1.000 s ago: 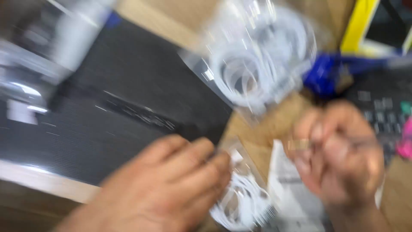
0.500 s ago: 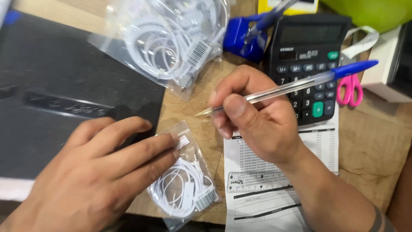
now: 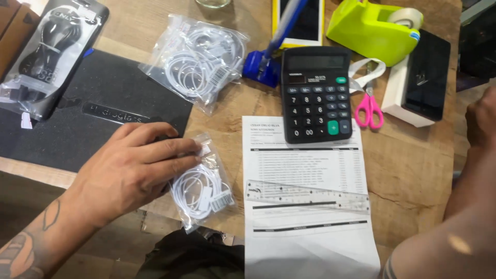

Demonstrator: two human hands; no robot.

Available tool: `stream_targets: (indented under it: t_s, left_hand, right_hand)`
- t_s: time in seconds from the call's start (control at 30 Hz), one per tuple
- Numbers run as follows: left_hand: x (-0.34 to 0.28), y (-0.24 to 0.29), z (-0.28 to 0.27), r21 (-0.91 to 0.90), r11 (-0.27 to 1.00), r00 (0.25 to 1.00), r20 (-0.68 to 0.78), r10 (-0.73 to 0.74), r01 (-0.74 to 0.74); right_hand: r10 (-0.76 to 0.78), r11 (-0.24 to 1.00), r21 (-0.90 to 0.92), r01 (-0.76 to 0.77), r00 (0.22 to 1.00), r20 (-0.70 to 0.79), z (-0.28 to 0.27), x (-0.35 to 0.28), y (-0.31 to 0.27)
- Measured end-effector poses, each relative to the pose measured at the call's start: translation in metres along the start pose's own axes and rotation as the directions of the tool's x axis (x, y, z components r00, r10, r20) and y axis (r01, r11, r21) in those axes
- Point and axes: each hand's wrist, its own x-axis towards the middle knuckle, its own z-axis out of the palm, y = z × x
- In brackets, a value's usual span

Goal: A person verifies an inventory list using a calculator and applies adhesive labels to individual earphone packages.

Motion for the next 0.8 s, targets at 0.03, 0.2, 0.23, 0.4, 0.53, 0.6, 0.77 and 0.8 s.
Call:
stream_targets:
  t_s: [0.03, 0.2, 0.23, 0.4, 0.53, 0.6, 0.77, 0.8]
  left_hand:
    - [0.001, 0.001, 0.0, 0.001, 1.0, 1.0, 0.005, -0.002, 0.002]
    - [0.003, 0.008, 0.002, 0.031, 1.0, 1.0, -0.002, -0.005, 0.005]
    - [0.004, 0.008, 0.003, 0.045, 0.999, 1.0, -0.013, -0.009, 0.01]
    - [0.001, 0.006, 0.005, 0.058, 0.998, 1.0, -0.03, -0.004, 0.005]
    - [-0.001, 0.002, 0.0, 0.03, 1.0, 1.0, -0.022, 0.01, -0.009]
    - [-0.002, -0.003, -0.001, 0.012, 0.999, 0.998, -0.042, 0.048, -0.048]
    - [-0.008, -0.004, 0.0, -0.048, 0.999, 0.999, -0.041, 0.024, -0.026]
    - [-0.008, -0.01, 0.0, -0.053, 0.998, 0.998, -0.056, 0.027, -0.03]
  right_hand:
    - [-0.007, 0.96, 0.28, -0.028, 0.992, 0.124, -0.002, 0.056, 0.082]
    - [-0.304, 0.166, 0.907, -0.388, 0.855, 0.421, 0.052, 0.161, 0.346]
    - [-0.365, 0.133, 0.925, -0.355, 0.85, 0.378, 0.021, 0.142, 0.253]
    - [-0.588, -0.006, 0.974, -0.227, 0.789, 0.18, -0.081, -0.109, -0.173]
    - [-0.517, 0.498, 0.866, 0.056, 0.82, 0.244, -0.064, -0.162, -0.175]
    - [-0.549, 0.495, 0.865, -0.078, 0.744, 0.381, -0.048, -0.195, -0.165]
    - [-0.417, 0.908, 0.164, 0.386, 0.789, 0.451, -0.003, -0.277, -0.161]
    - [-0.418, 0.907, 0.15, 0.394, 0.79, 0.449, 0.003, -0.274, -0.154]
